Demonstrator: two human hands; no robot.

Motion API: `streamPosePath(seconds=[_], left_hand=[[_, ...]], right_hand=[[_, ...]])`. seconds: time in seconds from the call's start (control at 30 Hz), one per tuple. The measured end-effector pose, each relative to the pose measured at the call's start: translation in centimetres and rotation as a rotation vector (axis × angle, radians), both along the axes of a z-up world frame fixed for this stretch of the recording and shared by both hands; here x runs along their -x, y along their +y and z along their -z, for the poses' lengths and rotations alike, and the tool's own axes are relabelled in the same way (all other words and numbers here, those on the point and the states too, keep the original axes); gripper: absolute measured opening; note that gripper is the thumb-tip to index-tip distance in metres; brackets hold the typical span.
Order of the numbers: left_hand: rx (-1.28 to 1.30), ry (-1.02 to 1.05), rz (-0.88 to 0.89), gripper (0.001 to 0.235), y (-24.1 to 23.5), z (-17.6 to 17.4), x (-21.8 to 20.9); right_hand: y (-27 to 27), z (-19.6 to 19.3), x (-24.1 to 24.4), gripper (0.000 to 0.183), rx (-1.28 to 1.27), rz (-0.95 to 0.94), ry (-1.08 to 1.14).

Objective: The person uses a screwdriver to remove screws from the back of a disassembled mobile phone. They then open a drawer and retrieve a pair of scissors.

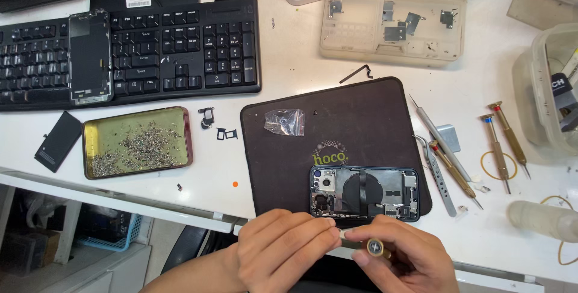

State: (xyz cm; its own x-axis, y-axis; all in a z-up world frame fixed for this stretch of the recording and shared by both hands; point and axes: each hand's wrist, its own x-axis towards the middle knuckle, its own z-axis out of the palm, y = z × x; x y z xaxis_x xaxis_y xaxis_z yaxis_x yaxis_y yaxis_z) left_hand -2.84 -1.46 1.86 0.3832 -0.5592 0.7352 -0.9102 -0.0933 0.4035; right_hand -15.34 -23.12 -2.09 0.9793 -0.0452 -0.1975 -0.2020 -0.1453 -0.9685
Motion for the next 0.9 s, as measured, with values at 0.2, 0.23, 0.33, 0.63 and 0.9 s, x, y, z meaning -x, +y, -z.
streamPosePath(seconds=[0.2,0.23,0.33,0.63,0.9], left_hand=[[0.004,-0.116,-0.069,0.019,-0.1,0.4,1.2],[0.019,-0.053,-0.046,0.019,-0.1,0.5,1.4],[0.071,0.160,0.017,0.017,0.0,0.6,1.9],[0.052,1.302,0.045,0.015,0.6,0.2,2.8],[0.008,1.552,-0.048,0.012,0.5,0.2,2.4]], right_hand=[[1.5,-0.9,-1.3,0.011,-0.128,0.191,0.137],[1.4,-1.0,-1.5,0.008,-0.148,0.142,0.099],[1.1,-1.2,-2.2,0.003,-0.194,0.047,0.054],[0.5,-3.8,-4.1,0.009,0.052,-0.080,0.082],[1.6,-4.3,-5.0,0.006,0.146,-0.085,-0.020]])
